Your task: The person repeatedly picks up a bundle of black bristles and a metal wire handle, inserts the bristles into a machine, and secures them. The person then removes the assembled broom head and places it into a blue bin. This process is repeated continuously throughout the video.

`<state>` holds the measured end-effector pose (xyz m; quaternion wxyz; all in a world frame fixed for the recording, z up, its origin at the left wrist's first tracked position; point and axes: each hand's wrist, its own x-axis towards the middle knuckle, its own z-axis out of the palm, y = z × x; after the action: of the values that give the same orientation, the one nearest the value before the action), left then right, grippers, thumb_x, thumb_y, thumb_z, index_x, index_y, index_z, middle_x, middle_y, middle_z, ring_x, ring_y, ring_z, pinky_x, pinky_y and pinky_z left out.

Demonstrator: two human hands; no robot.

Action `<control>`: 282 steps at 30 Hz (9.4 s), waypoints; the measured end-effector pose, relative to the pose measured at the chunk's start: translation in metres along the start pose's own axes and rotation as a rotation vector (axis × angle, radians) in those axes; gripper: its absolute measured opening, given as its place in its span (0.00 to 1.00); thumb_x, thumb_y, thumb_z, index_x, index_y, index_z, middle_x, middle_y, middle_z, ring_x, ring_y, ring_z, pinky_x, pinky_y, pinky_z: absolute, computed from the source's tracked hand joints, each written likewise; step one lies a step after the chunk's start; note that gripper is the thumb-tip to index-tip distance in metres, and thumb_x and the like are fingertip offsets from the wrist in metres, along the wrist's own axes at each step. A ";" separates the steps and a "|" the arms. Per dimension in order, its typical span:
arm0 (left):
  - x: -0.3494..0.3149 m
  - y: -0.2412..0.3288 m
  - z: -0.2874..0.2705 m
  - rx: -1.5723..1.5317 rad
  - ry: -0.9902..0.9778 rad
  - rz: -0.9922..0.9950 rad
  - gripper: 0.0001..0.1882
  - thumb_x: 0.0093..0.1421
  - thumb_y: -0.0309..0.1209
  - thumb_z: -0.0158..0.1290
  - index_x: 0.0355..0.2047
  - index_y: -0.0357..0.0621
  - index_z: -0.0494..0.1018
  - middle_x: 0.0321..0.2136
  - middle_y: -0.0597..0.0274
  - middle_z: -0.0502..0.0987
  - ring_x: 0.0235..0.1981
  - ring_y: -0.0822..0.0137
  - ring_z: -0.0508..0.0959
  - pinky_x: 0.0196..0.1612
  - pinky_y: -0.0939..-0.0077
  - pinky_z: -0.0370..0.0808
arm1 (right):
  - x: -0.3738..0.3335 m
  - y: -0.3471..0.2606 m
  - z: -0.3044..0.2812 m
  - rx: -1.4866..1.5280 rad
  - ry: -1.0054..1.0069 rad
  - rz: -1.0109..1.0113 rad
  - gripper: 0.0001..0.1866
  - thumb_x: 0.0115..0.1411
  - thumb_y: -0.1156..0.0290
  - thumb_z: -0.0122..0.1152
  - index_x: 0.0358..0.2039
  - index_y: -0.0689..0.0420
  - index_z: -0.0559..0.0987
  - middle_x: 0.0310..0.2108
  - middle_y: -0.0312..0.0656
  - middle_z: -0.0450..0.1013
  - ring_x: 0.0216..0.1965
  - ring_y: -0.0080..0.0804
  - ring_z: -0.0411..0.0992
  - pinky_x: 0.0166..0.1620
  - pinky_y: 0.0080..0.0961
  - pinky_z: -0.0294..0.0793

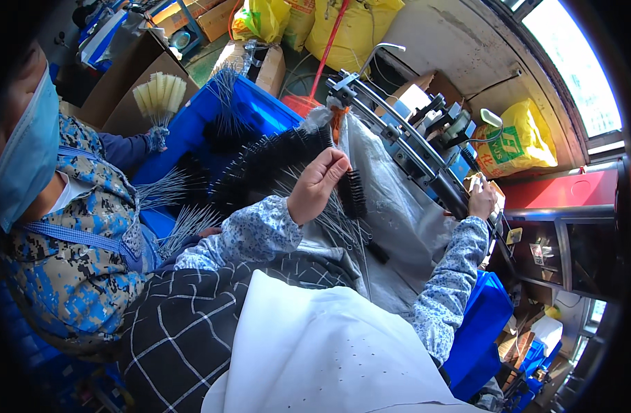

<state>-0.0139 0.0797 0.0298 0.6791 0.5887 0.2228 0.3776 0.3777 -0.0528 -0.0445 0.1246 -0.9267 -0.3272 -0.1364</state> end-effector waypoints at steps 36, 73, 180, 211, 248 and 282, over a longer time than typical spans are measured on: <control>-0.004 -0.049 0.001 -0.188 -0.081 -0.237 0.09 0.61 0.34 0.39 0.31 0.42 0.63 0.21 0.70 0.67 0.19 0.82 0.67 0.21 0.88 0.66 | -0.053 0.043 -0.091 0.281 -0.358 -0.114 0.12 0.53 0.72 0.49 0.39 0.55 0.72 0.37 0.42 0.69 0.35 0.38 0.68 0.39 0.30 0.66; -0.018 -0.028 -0.157 1.015 0.226 -0.148 0.14 0.59 0.39 0.43 0.34 0.39 0.64 0.26 0.64 0.67 0.26 0.74 0.65 0.31 0.81 0.64 | -0.082 -0.049 -0.030 0.292 0.183 -0.153 0.11 0.51 0.68 0.52 0.36 0.53 0.75 0.26 0.41 0.72 0.30 0.37 0.67 0.36 0.30 0.65; 0.016 -0.003 -0.061 -0.480 0.010 0.085 0.08 0.60 0.29 0.39 0.34 0.37 0.62 0.30 0.59 0.63 0.33 0.71 0.66 0.36 0.78 0.69 | -0.012 -0.057 0.028 0.134 0.014 0.134 0.21 0.49 0.63 0.54 0.45 0.53 0.70 0.42 0.42 0.69 0.43 0.39 0.67 0.44 0.41 0.63; -0.009 -0.042 0.022 -0.256 -0.155 -0.218 0.08 0.61 0.31 0.36 0.36 0.39 0.59 0.31 0.60 0.67 0.31 0.72 0.72 0.30 0.77 0.74 | -0.162 -0.148 -0.101 1.019 -0.949 -0.202 0.15 0.60 0.64 0.41 0.40 0.62 0.67 0.24 0.43 0.69 0.27 0.31 0.68 0.34 0.24 0.66; 0.020 -0.018 -0.181 1.087 0.411 0.109 0.14 0.61 0.36 0.39 0.32 0.35 0.66 0.25 0.64 0.68 0.27 0.73 0.66 0.33 0.81 0.64 | 0.015 -0.015 0.057 -0.121 0.002 -0.070 0.19 0.57 0.68 0.39 0.48 0.35 0.66 0.44 0.31 0.67 0.55 0.32 0.53 0.53 0.48 0.42; 0.024 0.060 -0.139 -0.436 -0.018 0.373 0.07 0.60 0.32 0.37 0.33 0.41 0.62 0.29 0.59 0.63 0.34 0.67 0.65 0.41 0.76 0.64 | -0.010 -0.062 0.040 0.167 0.149 0.093 0.20 0.48 0.66 0.51 0.43 0.56 0.70 0.39 0.41 0.69 0.39 0.38 0.69 0.40 0.42 0.62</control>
<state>-0.1180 0.1868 0.0627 0.7103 0.4630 0.0183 0.5300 0.3376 0.0007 -0.0760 0.2314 -0.9145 -0.2840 -0.1715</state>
